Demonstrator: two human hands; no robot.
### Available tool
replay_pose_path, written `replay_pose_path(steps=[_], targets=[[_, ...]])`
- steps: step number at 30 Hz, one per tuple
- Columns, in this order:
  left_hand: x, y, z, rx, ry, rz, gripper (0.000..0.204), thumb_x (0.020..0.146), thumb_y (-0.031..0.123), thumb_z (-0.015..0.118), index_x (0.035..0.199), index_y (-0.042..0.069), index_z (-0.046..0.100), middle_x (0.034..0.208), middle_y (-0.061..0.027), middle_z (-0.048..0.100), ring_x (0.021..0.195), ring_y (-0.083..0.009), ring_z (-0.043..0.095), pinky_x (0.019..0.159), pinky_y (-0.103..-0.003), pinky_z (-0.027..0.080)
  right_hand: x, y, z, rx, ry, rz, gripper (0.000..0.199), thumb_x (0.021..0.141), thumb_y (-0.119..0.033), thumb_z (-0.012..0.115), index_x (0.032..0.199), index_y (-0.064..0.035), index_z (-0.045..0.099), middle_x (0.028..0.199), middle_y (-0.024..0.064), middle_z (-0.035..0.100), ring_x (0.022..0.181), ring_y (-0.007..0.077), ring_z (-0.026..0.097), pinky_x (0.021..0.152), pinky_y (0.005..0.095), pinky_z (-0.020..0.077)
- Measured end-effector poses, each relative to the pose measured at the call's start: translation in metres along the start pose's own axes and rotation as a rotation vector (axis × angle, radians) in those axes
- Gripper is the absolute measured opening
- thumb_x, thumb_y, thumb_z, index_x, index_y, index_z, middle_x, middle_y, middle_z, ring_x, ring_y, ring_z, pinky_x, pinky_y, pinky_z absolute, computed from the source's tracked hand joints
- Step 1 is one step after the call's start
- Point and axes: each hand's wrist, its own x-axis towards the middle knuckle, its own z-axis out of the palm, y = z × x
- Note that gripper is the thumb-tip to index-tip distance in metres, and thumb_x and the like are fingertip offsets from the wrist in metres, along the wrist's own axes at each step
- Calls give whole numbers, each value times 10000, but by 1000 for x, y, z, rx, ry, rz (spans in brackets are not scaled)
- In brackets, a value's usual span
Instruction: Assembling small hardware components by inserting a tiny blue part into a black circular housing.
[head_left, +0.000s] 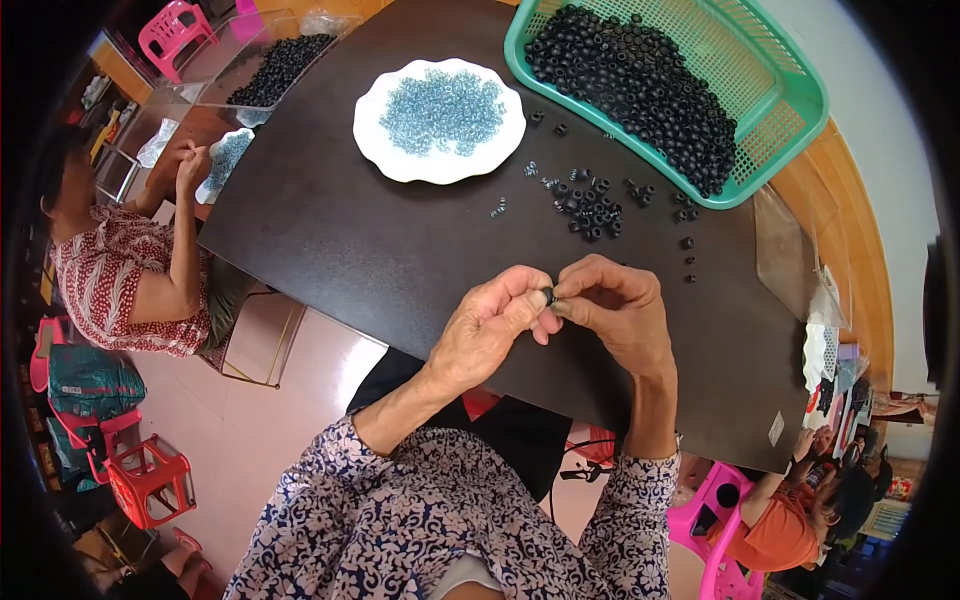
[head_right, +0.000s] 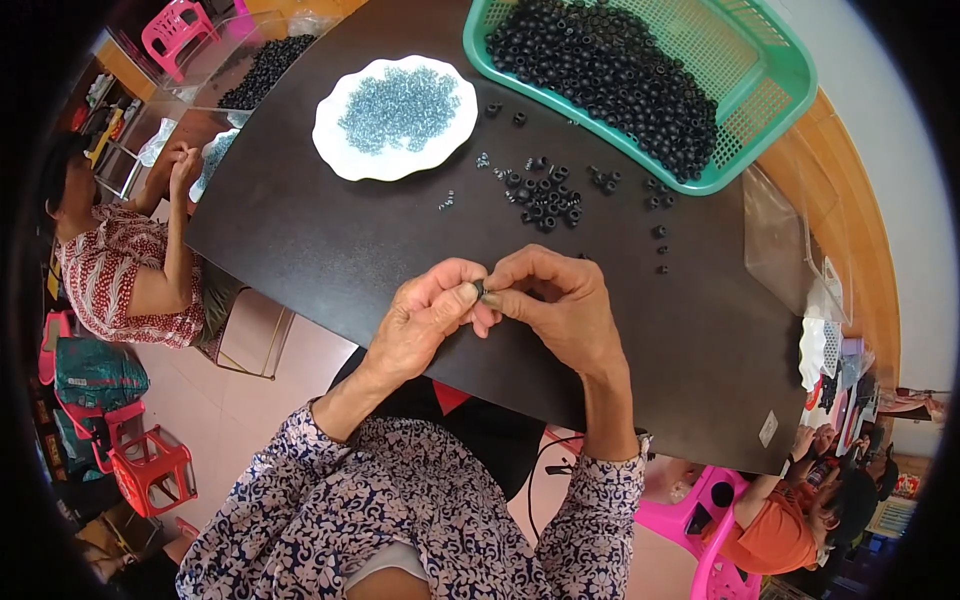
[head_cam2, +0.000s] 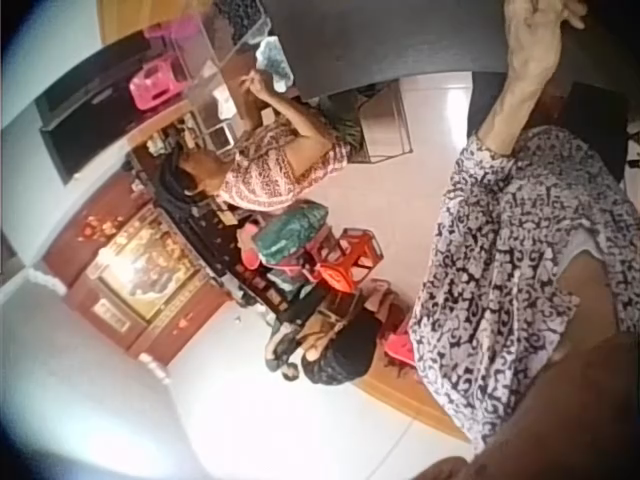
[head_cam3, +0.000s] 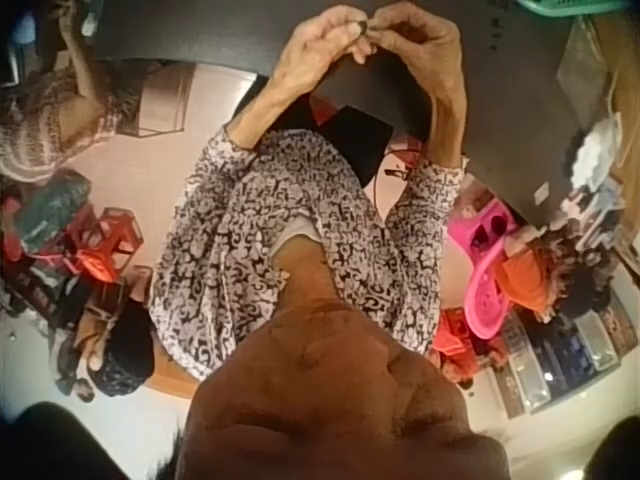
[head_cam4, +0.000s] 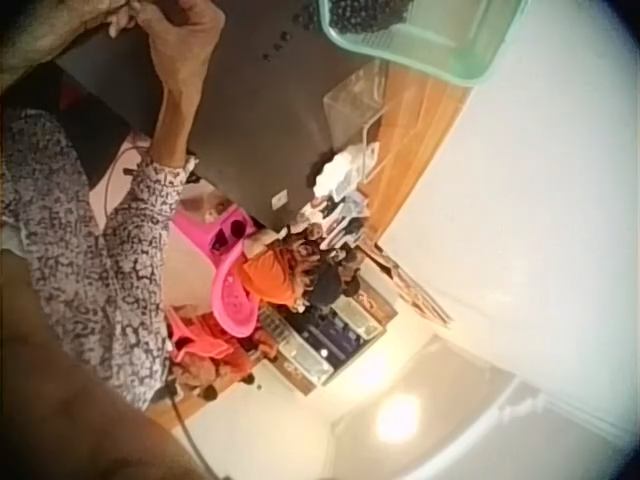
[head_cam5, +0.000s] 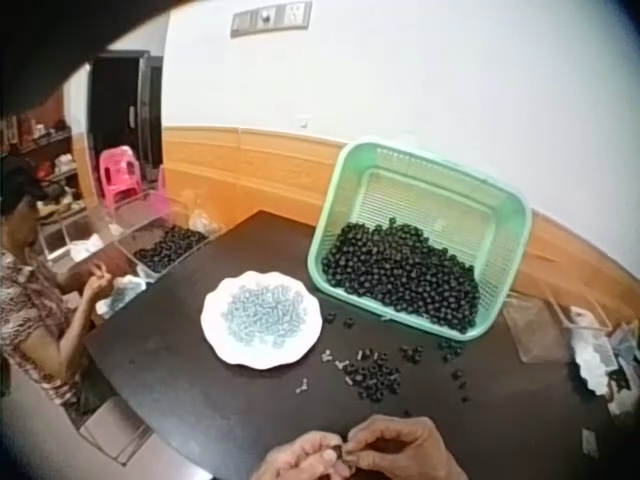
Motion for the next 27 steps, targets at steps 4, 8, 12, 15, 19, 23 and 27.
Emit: replay_pose_path(steps=[4, 8, 12, 15, 19, 23, 27], targets=[[0, -5, -2, -16, 10, 21, 265, 1034, 177, 450, 1182, -26, 534, 908, -86, 621, 845, -146, 599, 792, -270, 491, 1, 1, -2, 26, -13, 46, 119, 804, 19, 747, 898, 13, 673, 889, 42, 646, 805, 107, 600, 719, 237, 490], [3, -1, -4, -273, -42, -130, 254, 1031, 179, 461, 1163, -25, 533, 865, -96, 625, 801, -167, 604, 745, -274, 499, 0, 0, -6, 85, -73, 65, 120, 815, 16, 738, 911, 14, 666, 902, 44, 650, 776, 108, 610, 693, 236, 501], [4, 6, -5, -429, -44, -208, 240, 1028, 187, 472, 1119, -27, 529, 836, -114, 622, 771, -193, 609, 698, -286, 507, 1, -4, 5, 75, -13, 56, 122, 820, 39, 723, 926, 23, 665, 890, 43, 651, 764, 105, 613, 688, 233, 507], [6, 7, -3, -451, -11, -194, 255, 1024, 165, 457, 1100, -57, 558, 795, -109, 593, 795, -239, 601, 696, -322, 495, 1, 0, 6, -197, 38, -64, 124, 826, 70, 694, 939, 31, 661, 873, 37, 650, 776, 96, 613, 701, 228, 510], [6, 6, -2, -447, -15, -181, 258, 1024, 174, 459, 1081, -59, 555, 783, -105, 584, 783, -231, 594, 684, -322, 487, 0, 0, 11, -37, 113, -35, 119, 832, 93, 665, 933, 31, 661, 867, 25, 649, 776, 89, 612, 702, 221, 508], [5, 6, -2, -430, -17, -163, 260, 1026, 176, 455, 1086, -60, 548, 784, -99, 583, 787, -221, 591, 689, -320, 488, 0, -1, 12, -18, 95, -35, 117, 834, 102, 653, 926, 30, 658, 872, 26, 647, 771, 89, 614, 697, 219, 507], [5, 6, -1, -361, -3, -153, 271, 1035, 182, 443, 1102, -62, 542, 804, -98, 587, 787, -203, 593, 705, -305, 496, 1, 3, 10, -102, 94, -79, 111, 837, 101, 655, 924, 32, 655, 875, 31, 646, 770, 89, 613, 690, 220, 507]])
